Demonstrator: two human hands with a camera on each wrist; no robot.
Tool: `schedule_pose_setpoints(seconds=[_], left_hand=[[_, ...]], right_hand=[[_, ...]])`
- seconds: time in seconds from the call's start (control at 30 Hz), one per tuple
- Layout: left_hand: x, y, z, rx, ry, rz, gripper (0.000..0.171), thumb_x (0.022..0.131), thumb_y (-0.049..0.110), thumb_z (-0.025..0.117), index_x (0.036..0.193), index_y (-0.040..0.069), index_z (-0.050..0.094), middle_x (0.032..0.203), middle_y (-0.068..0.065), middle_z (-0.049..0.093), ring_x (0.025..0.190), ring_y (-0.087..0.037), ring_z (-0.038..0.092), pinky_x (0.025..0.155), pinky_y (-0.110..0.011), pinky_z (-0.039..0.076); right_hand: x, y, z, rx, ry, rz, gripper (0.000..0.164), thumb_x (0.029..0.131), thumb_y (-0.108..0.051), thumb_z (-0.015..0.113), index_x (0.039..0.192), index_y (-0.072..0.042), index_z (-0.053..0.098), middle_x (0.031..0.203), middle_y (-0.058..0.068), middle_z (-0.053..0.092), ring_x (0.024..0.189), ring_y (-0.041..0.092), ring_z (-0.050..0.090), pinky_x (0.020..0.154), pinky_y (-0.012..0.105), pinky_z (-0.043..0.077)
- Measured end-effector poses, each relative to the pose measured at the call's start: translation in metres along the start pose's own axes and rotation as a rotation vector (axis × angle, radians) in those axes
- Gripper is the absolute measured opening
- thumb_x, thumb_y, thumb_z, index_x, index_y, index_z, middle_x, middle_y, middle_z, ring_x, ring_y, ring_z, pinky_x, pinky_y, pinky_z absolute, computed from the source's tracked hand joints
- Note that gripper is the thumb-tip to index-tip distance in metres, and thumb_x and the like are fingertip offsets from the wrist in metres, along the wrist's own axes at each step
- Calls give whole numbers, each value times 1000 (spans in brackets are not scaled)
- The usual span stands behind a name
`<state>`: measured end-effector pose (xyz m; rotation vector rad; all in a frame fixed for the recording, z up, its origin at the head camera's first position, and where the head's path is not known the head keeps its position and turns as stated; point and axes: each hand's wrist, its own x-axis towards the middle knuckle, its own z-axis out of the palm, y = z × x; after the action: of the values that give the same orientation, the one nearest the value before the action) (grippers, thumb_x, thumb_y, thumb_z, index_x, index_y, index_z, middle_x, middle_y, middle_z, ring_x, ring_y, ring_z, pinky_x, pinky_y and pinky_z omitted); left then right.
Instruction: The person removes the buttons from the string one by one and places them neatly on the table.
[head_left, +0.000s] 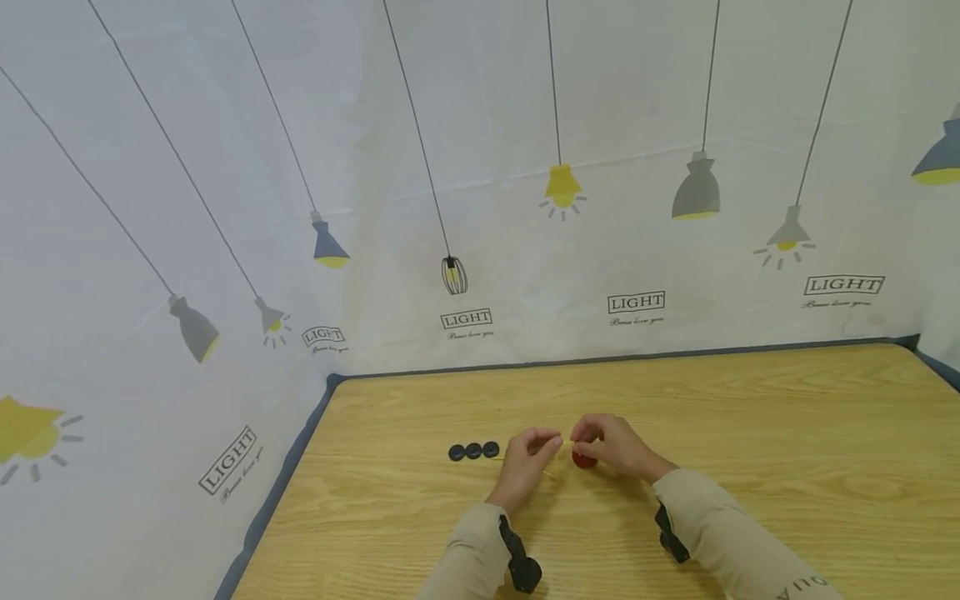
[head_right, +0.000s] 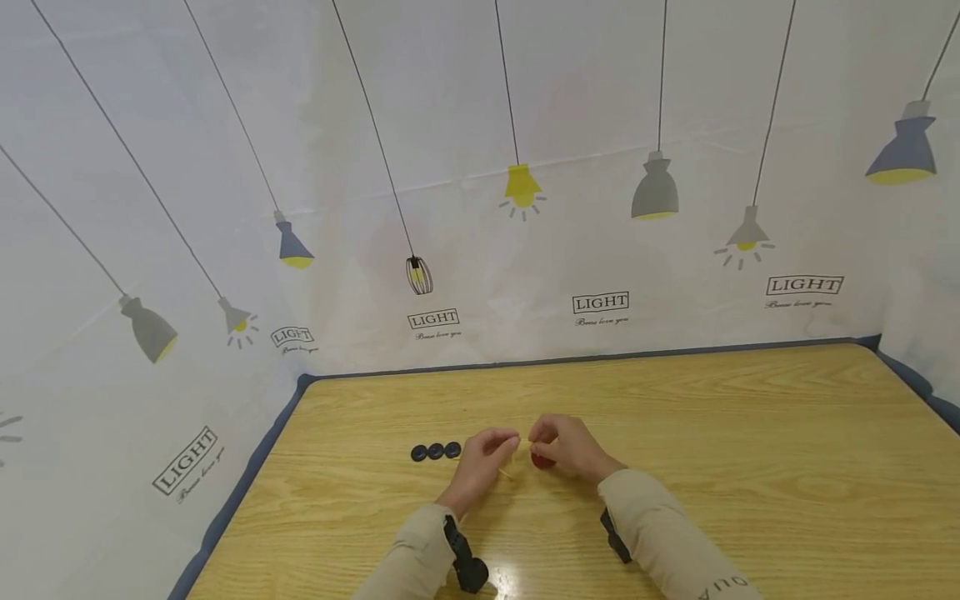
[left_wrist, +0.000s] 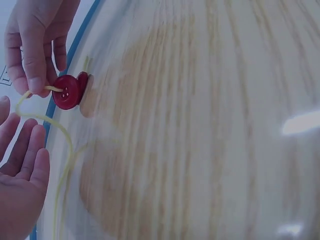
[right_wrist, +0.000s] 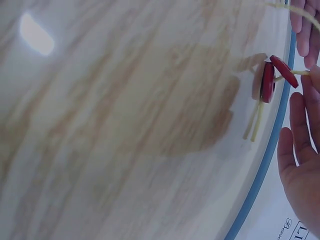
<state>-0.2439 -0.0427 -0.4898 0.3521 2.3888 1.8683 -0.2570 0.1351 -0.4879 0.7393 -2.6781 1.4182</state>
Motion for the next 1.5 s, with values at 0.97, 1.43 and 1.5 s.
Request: schedule_pose_setpoints(seconds=[0.97, 1.43, 1.5], left_hand=[[2, -11, 4, 97, 14, -36, 13, 83, 14, 61, 86, 2, 66, 77, 0, 63, 68, -5, 55, 61, -20, 45], [0, -9, 2, 65, 25, -30, 15, 86, 16, 58, 87, 2, 65, 76, 0, 61, 64, -5, 51, 56, -20, 43], [1, -10, 2, 60, 36, -30, 15, 86, 16, 58, 88, 2, 64, 77, 0, 60, 63, -5, 51, 56, -20, 43]], right_hand=[[-5, 6, -2, -22, -57, 80, 9, 78, -4, 65, 86, 0, 63, 83, 4, 62, 79, 21, 57, 70, 36, 47], [1, 8, 6, -157, -131, -64, 16, 70, -9, 74, 82, -4, 65, 73, -2, 58, 65, 8, 47, 57, 23, 40], [1, 7, 5, -160, -125, -54, 16, 70, -10, 74, 80, -4, 64, 72, -2, 57, 64, 8, 47, 57, 23, 39]])
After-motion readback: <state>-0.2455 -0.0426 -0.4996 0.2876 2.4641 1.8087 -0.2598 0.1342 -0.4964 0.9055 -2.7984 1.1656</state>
